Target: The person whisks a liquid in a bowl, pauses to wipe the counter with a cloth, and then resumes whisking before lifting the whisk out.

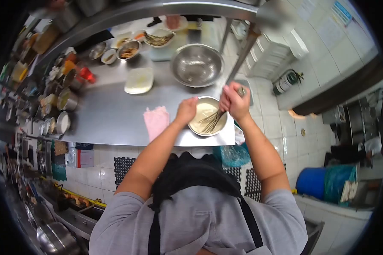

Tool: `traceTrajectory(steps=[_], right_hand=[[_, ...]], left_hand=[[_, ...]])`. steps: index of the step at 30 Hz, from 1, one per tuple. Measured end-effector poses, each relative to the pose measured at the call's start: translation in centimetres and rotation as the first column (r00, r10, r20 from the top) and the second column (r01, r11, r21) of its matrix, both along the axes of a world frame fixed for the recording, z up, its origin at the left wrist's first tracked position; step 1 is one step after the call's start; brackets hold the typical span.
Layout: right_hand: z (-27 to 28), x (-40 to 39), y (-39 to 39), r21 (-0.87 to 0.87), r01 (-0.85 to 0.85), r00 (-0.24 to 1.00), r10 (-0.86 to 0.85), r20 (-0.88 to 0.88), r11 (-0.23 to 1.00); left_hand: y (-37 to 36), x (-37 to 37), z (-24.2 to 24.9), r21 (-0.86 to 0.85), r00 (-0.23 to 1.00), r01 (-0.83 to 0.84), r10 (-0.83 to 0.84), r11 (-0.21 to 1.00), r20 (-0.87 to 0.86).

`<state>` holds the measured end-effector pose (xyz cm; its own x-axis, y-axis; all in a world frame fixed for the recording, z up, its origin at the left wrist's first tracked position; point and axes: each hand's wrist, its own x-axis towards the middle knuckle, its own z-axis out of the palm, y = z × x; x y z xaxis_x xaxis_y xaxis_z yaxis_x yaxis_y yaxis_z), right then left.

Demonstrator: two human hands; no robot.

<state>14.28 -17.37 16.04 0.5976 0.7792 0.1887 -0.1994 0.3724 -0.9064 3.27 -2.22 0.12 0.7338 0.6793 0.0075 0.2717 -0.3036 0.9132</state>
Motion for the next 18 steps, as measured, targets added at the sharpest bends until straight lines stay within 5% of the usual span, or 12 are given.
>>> traceTrajectory(steps=[2,4,8,9,12,14,17,18], right_hand=[[0.4,0.6,0.4,-0.076,0.053,0.998,-0.049,0.047,0.996],[0.0,0.7,1.2,0.047,0.318,0.927,-0.321,0.193,0.947],[-1.7,-1.0,0.2,0.129,0.000,1.000,-0.001,0.006,0.992],[-1.1,-0.7,-0.6,0.056,-0.073,0.997,0.074,-0.029,0.996],[-0.3,1.0,-1.1,-0.059,0.009,1.000,-0.008,0.021,0.998],[-0.5,1.3,-0.3,0.067,0.268,0.947,-0.275,0.165,0.961],[-2.8,-0.6,0.7,0.253,0.264,0.964,-0.260,-0.050,0.931],[-3.4,-0.3,0.2,0.282,0.088,0.992,-0.057,-0.116,0.955]], left_hand=[[-0.4,0.2,0.1,-0.008,1.000,-0.004,0.003,1.000,-0.027],[-0.3,0.2,0.7,-0.126,0.997,-0.032,0.023,0.992,-0.075],[0.3,0.0,-0.2,-0.269,0.998,-0.048,0.054,0.962,0.014],[0.1,0.0,-0.1,-0.441,0.997,-0.028,0.059,0.897,0.057],[-0.6,-0.3,1.5,-0.654,0.994,0.000,0.072,0.756,0.083],[-0.6,-0.7,2.4,-0.688,0.997,0.043,0.013,0.725,0.076],[-0.7,-0.9,1.8,-0.683,0.990,0.045,0.059,0.729,0.129],[-0.8,-0.9,1.7,-0.665,0.984,0.009,0.111,0.747,0.137]])
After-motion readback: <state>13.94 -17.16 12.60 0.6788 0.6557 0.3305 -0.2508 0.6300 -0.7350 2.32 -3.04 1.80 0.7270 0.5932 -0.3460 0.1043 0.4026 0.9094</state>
